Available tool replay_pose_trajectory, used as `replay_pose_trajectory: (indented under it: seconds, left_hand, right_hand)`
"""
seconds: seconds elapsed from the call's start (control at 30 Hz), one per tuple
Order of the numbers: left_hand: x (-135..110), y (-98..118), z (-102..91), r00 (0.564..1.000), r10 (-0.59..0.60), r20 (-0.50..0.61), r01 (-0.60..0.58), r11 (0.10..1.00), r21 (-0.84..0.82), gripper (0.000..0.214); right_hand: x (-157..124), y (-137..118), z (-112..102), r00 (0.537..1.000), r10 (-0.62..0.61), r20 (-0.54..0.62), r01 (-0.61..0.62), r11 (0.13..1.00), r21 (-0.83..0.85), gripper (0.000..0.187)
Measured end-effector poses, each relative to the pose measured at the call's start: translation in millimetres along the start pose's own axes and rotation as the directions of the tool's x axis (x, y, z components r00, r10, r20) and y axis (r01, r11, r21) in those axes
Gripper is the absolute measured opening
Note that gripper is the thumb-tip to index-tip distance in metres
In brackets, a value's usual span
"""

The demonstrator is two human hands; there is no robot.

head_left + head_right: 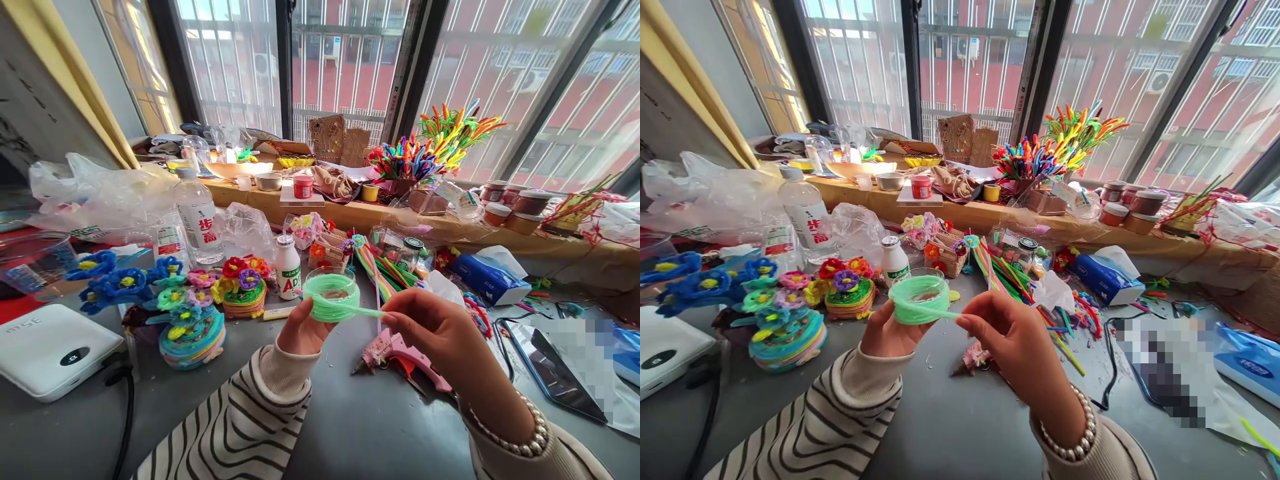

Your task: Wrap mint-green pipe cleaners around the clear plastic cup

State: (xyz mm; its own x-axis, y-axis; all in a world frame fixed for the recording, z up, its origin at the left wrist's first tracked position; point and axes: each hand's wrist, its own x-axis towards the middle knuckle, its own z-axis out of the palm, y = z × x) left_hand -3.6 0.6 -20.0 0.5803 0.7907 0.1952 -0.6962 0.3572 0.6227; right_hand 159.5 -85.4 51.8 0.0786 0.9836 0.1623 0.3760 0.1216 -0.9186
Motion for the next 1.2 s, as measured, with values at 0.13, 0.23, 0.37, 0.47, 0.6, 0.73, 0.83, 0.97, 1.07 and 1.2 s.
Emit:
replay_pose_trajectory:
  seconds: [0.13, 0.23, 0.37, 0.47, 0.6, 0.73, 0.83, 0.97, 1.07, 1.2]
  left_hand:
    - [0.8, -1.5, -4.2, 1.0, 0.001, 0.013, -0.001, 1.0, 0.012, 0.045]
    - [-0.6, -3.6, -5.4, 1.0, 0.0, 0.014, 0.0, 1.0, 0.013, 0.045]
    - [-2.8, -5.6, -4.3, 1.0, -0.009, 0.024, 0.01, 1.0, -0.019, 0.04]
    - [-2.8, -5.5, -2.4, 0.999, -0.014, 0.052, 0.016, 0.999, -0.038, 0.036]
    - [-3.2, -4.7, -0.5, 0.993, -0.022, 0.12, 0.029, 0.998, -0.051, 0.034]
    - [-6.1, -5.3, -2.6, 0.991, -0.038, 0.126, 0.046, 0.997, -0.061, 0.034]
    - [-8.1, -6.7, -6.3, 0.991, -0.058, 0.12, 0.066, 0.996, -0.066, 0.037]
    - [-9.4, -9.6, -11.3, 0.981, -0.088, 0.174, 0.101, 0.993, -0.069, 0.041]
    - [-9.9, -11.2, -12.6, 0.972, -0.095, 0.213, 0.11, 0.992, -0.058, 0.045]
    - [-11.1, -7.7, -7.0, 0.97, -0.126, 0.21, 0.139, 0.989, -0.046, 0.047]
  right_hand:
    - [7.2, 2.7, -3.2, 1.0, -0.018, 0.002, 0.018, 1.0, 0.016, 0.024]
    - [11.3, 3.6, -6.6, 0.999, -0.033, 0.019, 0.033, 0.999, 0.011, 0.022]
    - [14.6, 5.1, -8.8, 0.999, -0.038, 0.014, 0.038, 0.999, 0.003, 0.021]
    - [15.5, 6.3, -10.0, 0.999, -0.034, 0.031, 0.033, 0.999, 0.02, 0.019]
    - [14.5, 6.8, -12.3, 0.999, -0.008, 0.054, 0.006, 1.0, 0.027, 0.019]
    - [13.4, 6.6, -13.1, 0.997, -0.018, 0.081, 0.016, 1.0, 0.023, 0.02]
    - [12.8, 5.3, -13.0, 0.995, -0.028, 0.096, 0.026, 0.999, 0.021, 0.019]
    - [11.1, 2.8, -13.9, 0.993, -0.028, 0.116, 0.024, 0.999, 0.034, 0.018]
    - [9.7, 2.0, -15.0, 0.99, -0.012, 0.138, 0.006, 0.999, 0.042, 0.016]
    - [9.2, 1.4, -15.7, 0.986, -0.011, 0.167, -0.001, 0.997, 0.073, 0.014]
